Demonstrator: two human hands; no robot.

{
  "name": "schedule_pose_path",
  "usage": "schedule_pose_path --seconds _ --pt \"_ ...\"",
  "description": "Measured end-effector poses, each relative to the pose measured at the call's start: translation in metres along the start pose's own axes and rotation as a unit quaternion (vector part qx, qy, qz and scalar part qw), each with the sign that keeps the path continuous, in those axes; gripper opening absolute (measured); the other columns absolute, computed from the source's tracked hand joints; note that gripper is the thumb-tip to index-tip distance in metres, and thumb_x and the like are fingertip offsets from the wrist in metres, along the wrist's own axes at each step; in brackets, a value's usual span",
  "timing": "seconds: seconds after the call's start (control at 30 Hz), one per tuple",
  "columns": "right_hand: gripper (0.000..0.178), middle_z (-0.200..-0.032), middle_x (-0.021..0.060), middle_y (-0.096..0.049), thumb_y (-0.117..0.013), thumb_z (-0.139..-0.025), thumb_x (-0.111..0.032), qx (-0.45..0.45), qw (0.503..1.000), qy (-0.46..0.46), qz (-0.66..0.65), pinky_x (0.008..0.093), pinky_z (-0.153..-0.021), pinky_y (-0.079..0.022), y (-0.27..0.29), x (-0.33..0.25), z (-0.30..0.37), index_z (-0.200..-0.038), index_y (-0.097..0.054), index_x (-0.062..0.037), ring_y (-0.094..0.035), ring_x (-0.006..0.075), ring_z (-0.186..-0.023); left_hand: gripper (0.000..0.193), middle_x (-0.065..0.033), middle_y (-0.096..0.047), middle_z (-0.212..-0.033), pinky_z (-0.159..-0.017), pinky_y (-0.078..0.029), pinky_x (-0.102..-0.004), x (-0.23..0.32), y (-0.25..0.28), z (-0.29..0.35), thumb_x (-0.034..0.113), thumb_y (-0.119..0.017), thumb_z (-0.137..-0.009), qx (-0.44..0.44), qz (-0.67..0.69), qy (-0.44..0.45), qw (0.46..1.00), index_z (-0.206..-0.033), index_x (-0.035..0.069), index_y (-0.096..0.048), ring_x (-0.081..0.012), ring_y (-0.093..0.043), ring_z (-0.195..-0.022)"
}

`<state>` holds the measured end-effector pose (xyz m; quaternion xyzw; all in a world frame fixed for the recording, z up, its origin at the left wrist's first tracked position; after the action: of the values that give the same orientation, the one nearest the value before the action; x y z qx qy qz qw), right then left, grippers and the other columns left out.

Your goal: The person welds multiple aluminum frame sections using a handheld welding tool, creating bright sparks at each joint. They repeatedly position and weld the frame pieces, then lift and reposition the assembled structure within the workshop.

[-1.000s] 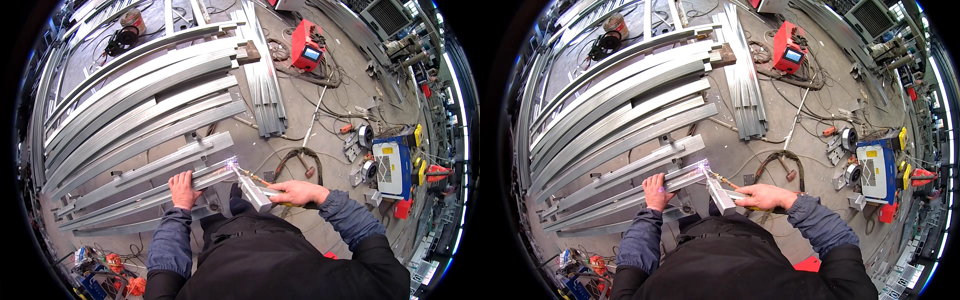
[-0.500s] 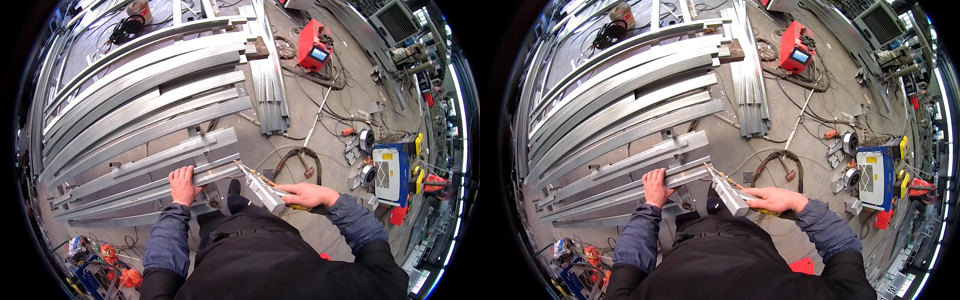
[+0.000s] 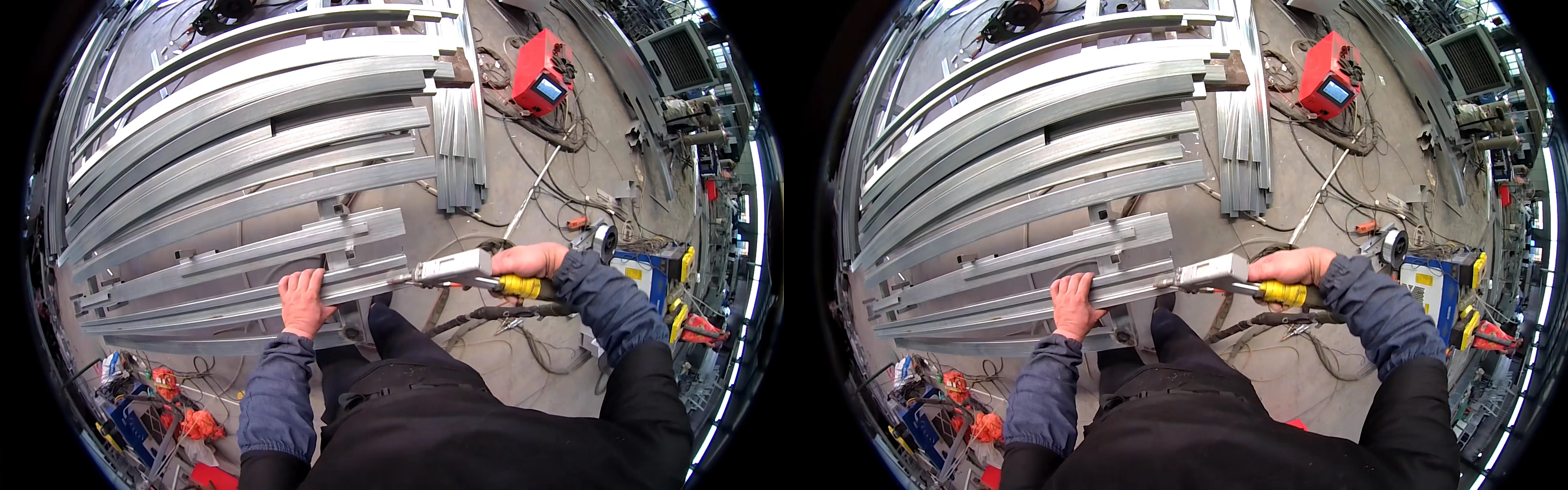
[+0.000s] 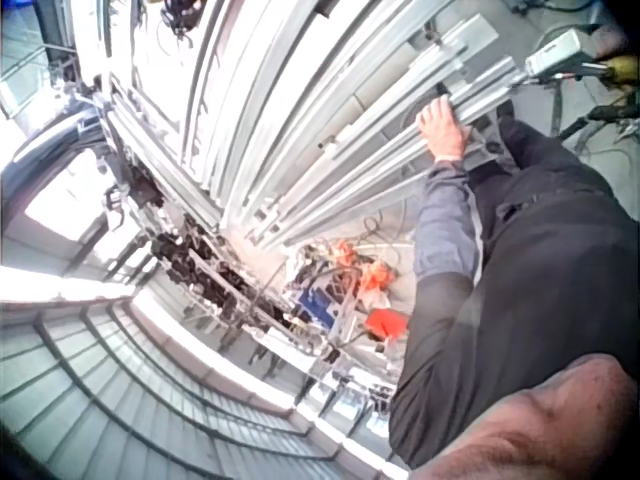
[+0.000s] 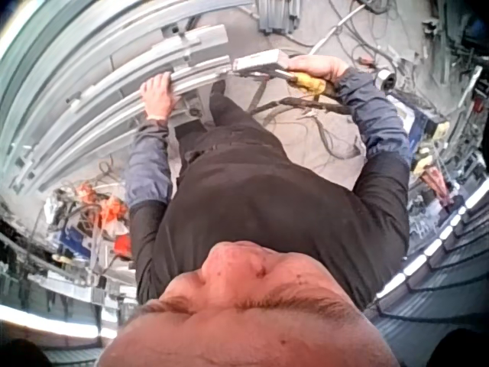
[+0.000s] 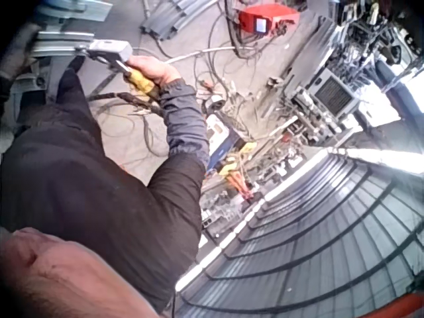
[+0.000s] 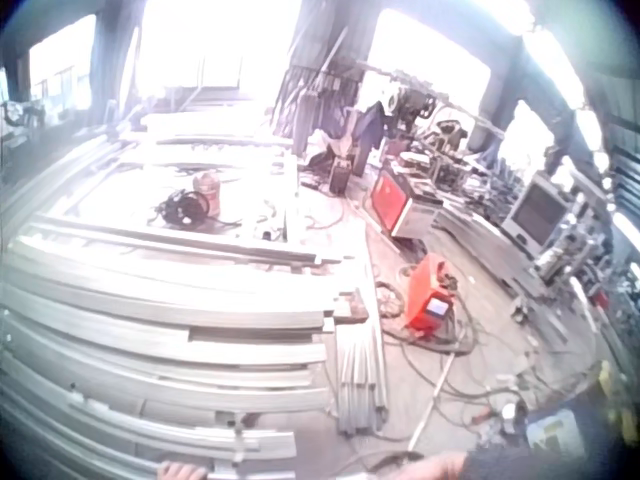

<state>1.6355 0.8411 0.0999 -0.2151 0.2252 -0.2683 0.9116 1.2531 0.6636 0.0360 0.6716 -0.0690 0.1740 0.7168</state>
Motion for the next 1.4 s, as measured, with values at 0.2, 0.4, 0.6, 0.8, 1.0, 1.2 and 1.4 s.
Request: schedule_pose_path --seconds 0.2,0.4,0.6,0.8,1.0,1.2,1.4 --pt "0.052 -0.097 0.0099 -0.072 -0.048 -0.117 -0.055 -0.028 0.993 -0.114 -0.004 0.0415 -0.060 -0.062 0.049 -0.027 -0.012 -0.132 -0.064 -0.0088 -0.072 0.0218 -0.070 0.083 -0.0036 -0.068 -0.127 -0.116 -0.039 -0.0490 -0.002 0.002 -0.004 0.035 -0.098 -0.060 0.002 0.011 0.004 1.000 -0.134 0.015 -0.066 -0.0297 -0.060 -0.124" --pt "0.055 -0.096 0.0115 -0.073 -0.050 -0.117 -0.056 -0.074 0.983 -0.160 0.045 0.0411 -0.064 -0.064 0.060 -0.065 -0.024 -0.131 -0.066 -0.0064 -0.072 0.0212 -0.070 0.086 -0.0032 -0.067 -0.128 -0.117 -0.039 -0.0489 -0.003 0.002 -0.008 0.033 -0.099 -0.058 -0.007 0.015 0.010 1.000 -0.135 0.016 -0.065 -0.0292 -0.060 -0.124" --pt "0.048 -0.097 0.0104 -0.075 -0.055 -0.116 -0.050 -0.134 0.970 -0.186 0.081 0.0394 -0.065 -0.064 0.066 -0.091 -0.033 -0.132 -0.065 -0.0058 -0.076 0.0225 -0.073 0.085 -0.0034 -0.068 -0.130 -0.116 -0.040 -0.0494 -0.003 0.001 -0.010 0.034 -0.098 -0.058 -0.004 0.006 0.010 1.000 -0.134 0.015 -0.066 -0.0288 -0.060 -0.124" --pt "0.044 -0.099 0.0104 -0.077 -0.058 -0.115 -0.047 -0.137 0.966 -0.208 0.071 0.0401 -0.063 -0.065 0.069 -0.099 -0.035 -0.131 -0.064 -0.0057 -0.077 0.0234 -0.074 0.083 -0.0039 -0.068 -0.131 -0.116 -0.040 -0.0498 -0.004 0.000 -0.009 0.034 -0.098 -0.059 -0.008 0.010 0.009 1.000 -0.134 0.014 -0.067 -0.0289 -0.061 -0.124" --pt "0.043 -0.099 0.0108 -0.076 -0.058 -0.116 -0.045 -0.142 0.965 -0.208 0.076 0.0395 -0.062 -0.064 0.072 -0.105 -0.036 -0.130 -0.064 -0.0057 -0.077 0.0239 -0.074 0.084 -0.0038 -0.069 -0.131 -0.116 -0.039 -0.0498 -0.003 0.001 -0.010 0.034 -0.098 -0.058 -0.005 0.010 0.009 1.000 -0.133 0.014 -0.067 -0.0288 -0.061 -0.125" --pt "0.054 -0.097 0.0095 -0.075 -0.055 -0.114 -0.058 -0.145 0.963 -0.205 0.100 0.0391 -0.063 -0.063 0.078 -0.097 -0.038 -0.135 -0.066 -0.0098 -0.075 0.0224 -0.070 0.085 -0.0034 -0.069 -0.131 -0.116 -0.039 -0.0500 -0.003 0.000 -0.009 0.034 -0.099 -0.057 0.002 0.010 0.009 1.000 -0.133 0.015 -0.067 -0.0284 -0.061 -0.125" --pt "0.053 -0.098 0.0096 -0.075 -0.056 -0.114 -0.057 -0.145 0.966 -0.193 0.095 0.0395 -0.064 -0.064 0.080 -0.088 -0.036 -0.136 -0.066 -0.0094 -0.075 0.0223 -0.071 0.083 -0.0026 -0.070 -0.129 -0.115 -0.041 -0.0502 -0.004 -0.001 -0.010 0.034 -0.099 -0.058 -0.008 0.004 0.009 1.000 -0.134 0.016 -0.068 -0.0274 -0.062 -0.125"
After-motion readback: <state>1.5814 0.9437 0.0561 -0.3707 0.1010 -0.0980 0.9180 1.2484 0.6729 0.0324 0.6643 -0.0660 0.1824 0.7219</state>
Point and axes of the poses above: each hand's wrist, its own z-axis away from the middle knuckle, its own y-axis out of the back of the hand, x = y × z, the point moved 8 cm from there along -z, towards the middle knuckle
